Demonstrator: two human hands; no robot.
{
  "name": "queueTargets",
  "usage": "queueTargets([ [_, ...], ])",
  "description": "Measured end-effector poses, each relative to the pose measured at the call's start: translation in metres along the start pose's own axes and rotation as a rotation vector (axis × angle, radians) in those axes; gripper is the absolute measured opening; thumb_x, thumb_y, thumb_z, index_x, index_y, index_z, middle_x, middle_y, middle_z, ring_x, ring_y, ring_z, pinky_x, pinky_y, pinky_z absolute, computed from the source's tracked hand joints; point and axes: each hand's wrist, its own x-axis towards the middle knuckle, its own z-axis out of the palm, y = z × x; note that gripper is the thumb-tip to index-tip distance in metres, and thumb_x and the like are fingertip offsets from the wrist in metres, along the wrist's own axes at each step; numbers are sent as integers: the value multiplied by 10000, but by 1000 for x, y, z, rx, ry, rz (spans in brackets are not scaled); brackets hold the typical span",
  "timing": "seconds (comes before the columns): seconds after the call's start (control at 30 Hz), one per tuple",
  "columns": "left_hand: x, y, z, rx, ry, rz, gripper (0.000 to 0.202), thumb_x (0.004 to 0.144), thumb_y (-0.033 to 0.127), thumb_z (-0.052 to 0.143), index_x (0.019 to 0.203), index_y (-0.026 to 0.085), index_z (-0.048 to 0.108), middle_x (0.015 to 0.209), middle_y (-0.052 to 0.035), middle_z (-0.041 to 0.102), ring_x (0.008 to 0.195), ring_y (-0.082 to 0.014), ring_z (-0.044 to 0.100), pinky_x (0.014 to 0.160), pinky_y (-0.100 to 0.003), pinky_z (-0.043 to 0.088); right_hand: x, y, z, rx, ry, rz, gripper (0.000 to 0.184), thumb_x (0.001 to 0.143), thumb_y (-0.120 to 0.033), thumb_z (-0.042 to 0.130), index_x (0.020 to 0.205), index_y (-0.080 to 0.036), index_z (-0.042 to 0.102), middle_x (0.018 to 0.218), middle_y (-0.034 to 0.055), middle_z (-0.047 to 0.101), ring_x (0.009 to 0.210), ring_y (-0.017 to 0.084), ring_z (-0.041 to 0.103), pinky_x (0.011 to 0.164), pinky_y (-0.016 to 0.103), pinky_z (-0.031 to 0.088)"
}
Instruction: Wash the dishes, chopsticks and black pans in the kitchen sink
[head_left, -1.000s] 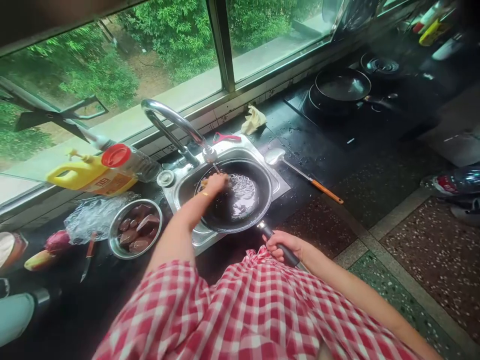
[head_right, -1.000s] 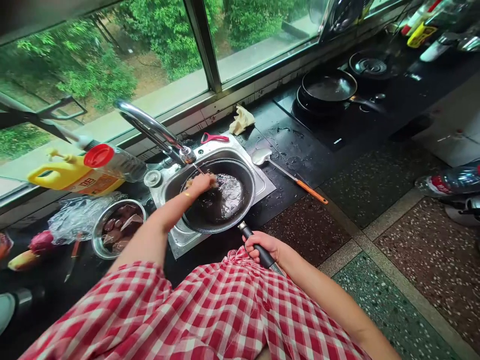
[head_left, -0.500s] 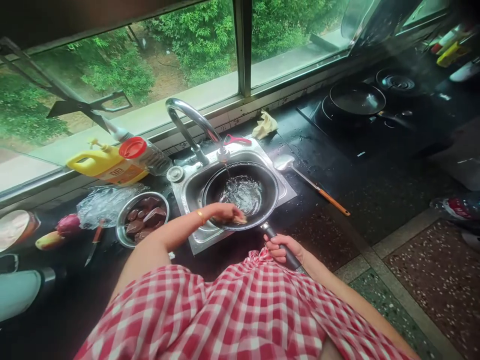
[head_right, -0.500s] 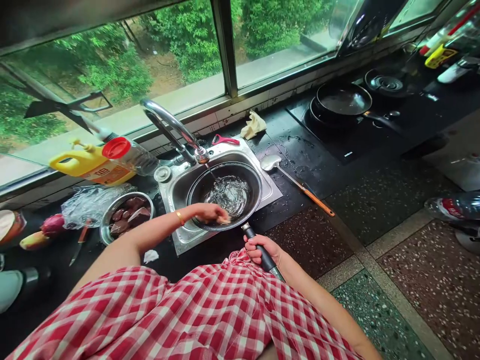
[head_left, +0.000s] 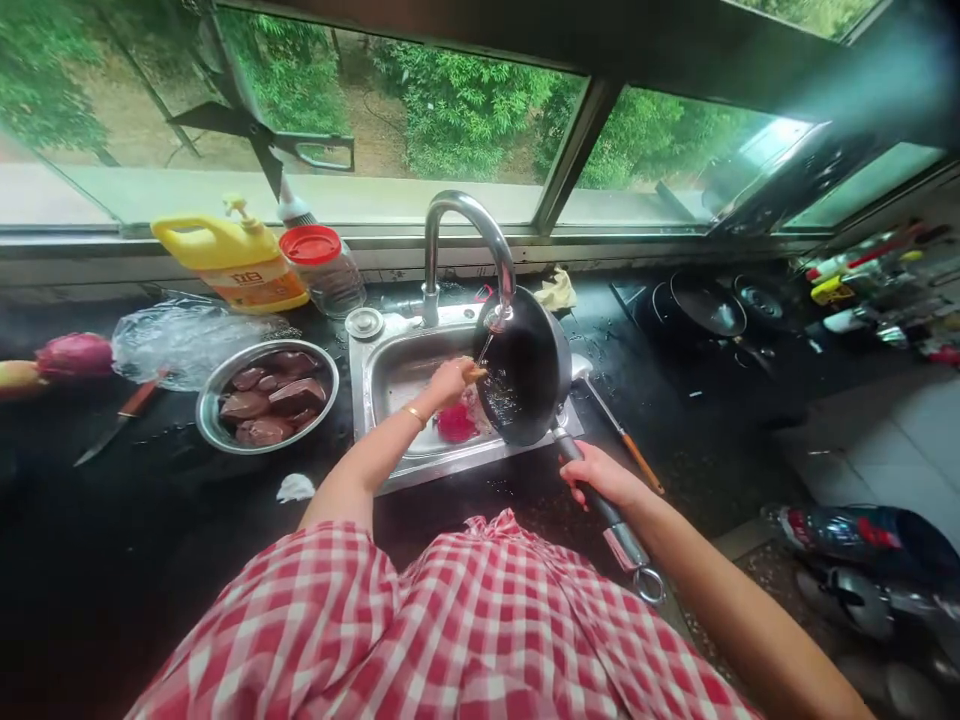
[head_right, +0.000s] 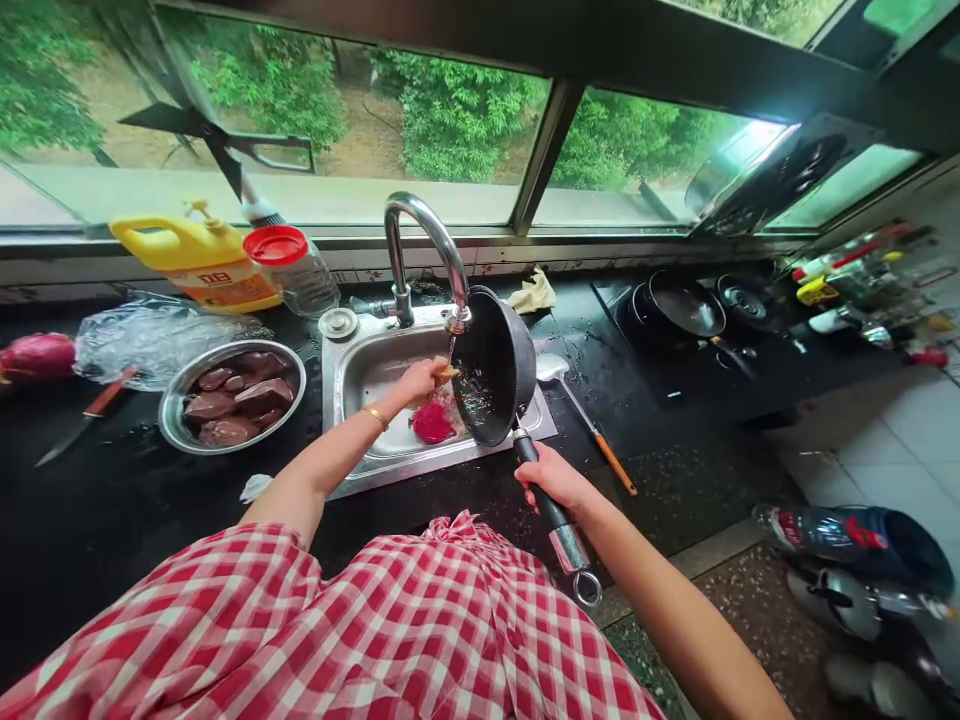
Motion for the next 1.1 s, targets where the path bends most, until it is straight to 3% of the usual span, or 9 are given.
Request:
queueTargets([
  [0.2,-15,83,49,-136,-7,253,464,885,238,450,1342,223,527,1055,-101,608,921,-204,570,807,-300,446,-8,1,3,-82,69,-39,349,557,-286,557,828,-233,342,441,-108,458,348,107,453,337,212,367],
  [0.3,-32,100,60,-54,-73,297,563,864,357,491,1417,277,424,1158,-114,564,1033,-269,523,865,-367,428,-13,5,5,-6,37,-13,364,567,-291,574,862,-228,370,468,-106,472,350,97,444,336,209,370],
  [0.4,-44,75,52,98,-178,253,543,848,333,514,1388,318,454,1185,-122,545,1054,-297,498,881,-399,407,-19,17,4,145,-26,22,388,564,-289,607,881,-222,393,494,-107,473,348,81,425,326,202,366],
  [0.47,-38,46,31,195,-208,180,476,874,240,456,1344,299,502,1165,-128,545,1046,-282,495,874,-381,402,-24,32,3,284,-89,44,395,571,-284,635,887,-218,407,511,-109,465,349,65,406,321,193,360],
  [0.6,3,4,-25,300,-34,-2,479,916,188,365,1388,232,432,1212,-154,501,1114,-293,444,869,-362,401,-26,72,4,544,-254,71,388,598,-272,676,896,-207,436,534,-114,440,344,30,339,316,165,319],
  [0.67,25,2,-42,294,85,-57,474,931,208,349,1402,217,403,1231,-160,490,1109,-293,445,861,-358,406,-23,94,6,645,-358,68,379,618,-269,680,910,-204,448,534,-117,428,336,19,298,317,152,290],
  [0.73,39,10,-44,268,112,-68,453,933,221,359,1381,206,426,1224,-159,496,1082,-289,459,857,-368,409,-17,113,10,732,-473,61,360,652,-266,669,934,-205,454,534,-120,418,330,13,270,325,142,261],
  [0.87,49,40,-21,291,25,-39,390,880,158,455,1253,199,561,1213,-133,513,1081,-285,438,889,-419,392,-3,137,20,819,-655,67,319,701,-246,641,955,-204,453,538,-114,425,329,12,266,342,132,205],
  [1.1,65,110,34,199,16,211,495,846,106,429,1314,218,548,1421,-106,421,1165,-292,422,964,-425,365,3,137,23,798,-678,121,321,685,-223,652,917,-206,431,538,-101,447,338,17,295,352,126,204],
])
